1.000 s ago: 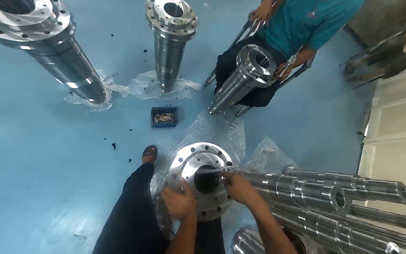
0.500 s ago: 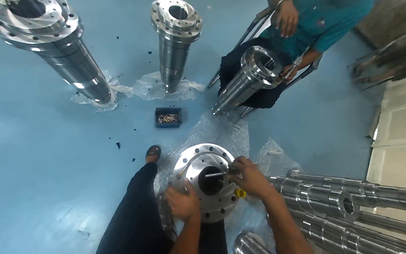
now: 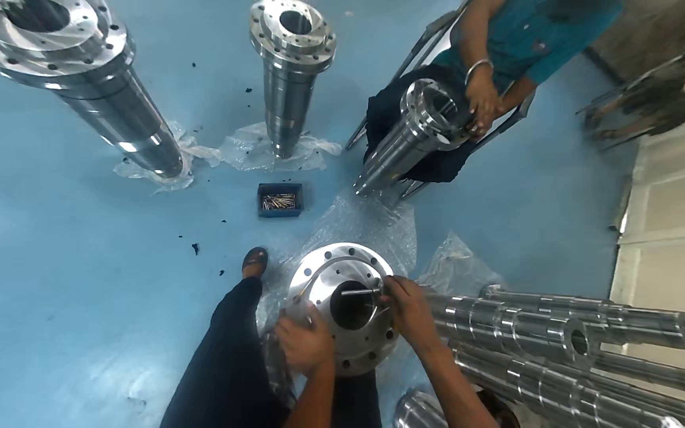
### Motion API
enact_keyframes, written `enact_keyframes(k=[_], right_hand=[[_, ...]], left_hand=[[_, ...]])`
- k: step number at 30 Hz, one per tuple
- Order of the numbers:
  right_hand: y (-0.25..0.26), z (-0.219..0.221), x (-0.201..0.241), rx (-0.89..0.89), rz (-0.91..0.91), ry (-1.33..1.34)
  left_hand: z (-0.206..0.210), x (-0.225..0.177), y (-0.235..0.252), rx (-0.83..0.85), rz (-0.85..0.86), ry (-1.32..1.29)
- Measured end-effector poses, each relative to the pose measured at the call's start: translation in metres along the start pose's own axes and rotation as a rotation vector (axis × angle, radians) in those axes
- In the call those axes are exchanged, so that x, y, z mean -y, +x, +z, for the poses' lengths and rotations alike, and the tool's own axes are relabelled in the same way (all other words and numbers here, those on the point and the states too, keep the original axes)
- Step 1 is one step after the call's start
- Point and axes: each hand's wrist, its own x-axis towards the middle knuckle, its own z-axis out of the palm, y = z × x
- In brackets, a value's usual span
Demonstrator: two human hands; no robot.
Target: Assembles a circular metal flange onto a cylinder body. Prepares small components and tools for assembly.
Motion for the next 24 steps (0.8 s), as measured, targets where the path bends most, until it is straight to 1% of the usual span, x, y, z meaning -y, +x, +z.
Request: enact_keyframes(k=[6, 9, 11, 13, 16, 19, 22, 23, 24], right_hand=[[-0.006, 0.017, 0.016, -0.145, 0.099, -0.099], [-0.004, 0.016, 0.022, -0.133, 0.136, -0.103], [-0.001, 0.014, 0.019, -0.112, 0.134, -0.009], [-0.002, 0.019, 0.012, -0.131, 0.119, 0.129], [0.005, 0.021, 0.002, -0.151, 0.056, 0.255], [0.012, 0.012, -0.009, -0.042, -0.049, 0.319], [0.022, -0.004, -0.015, 0.162, -0.089, 0.344], [0.023, -0.007, -0.015, 0.195, -0.094, 0.329], [0.02, -0.006, -0.014, 0.184, -0.101, 0.295]], left_hand=[[0.002, 0.0, 0.0, -0.015, 0.002, -0.014], [0.003, 0.0, -0.001, -0.028, 0.01, -0.013], [0.003, 0.0, -0.001, -0.034, 0.013, -0.022], [0.002, 0.0, -0.002, -0.028, 0.007, -0.036], [0.002, -0.002, -0.002, -0.021, 0.011, -0.03], [0.001, -0.002, -0.002, 0.005, -0.006, -0.031], [0.0, -0.003, -0.003, -0.001, -0.002, -0.035], [0.0, -0.003, -0.003, -0.014, 0.002, -0.036], [0.0, -0.003, -0.003, -0.018, 0.004, -0.038]])
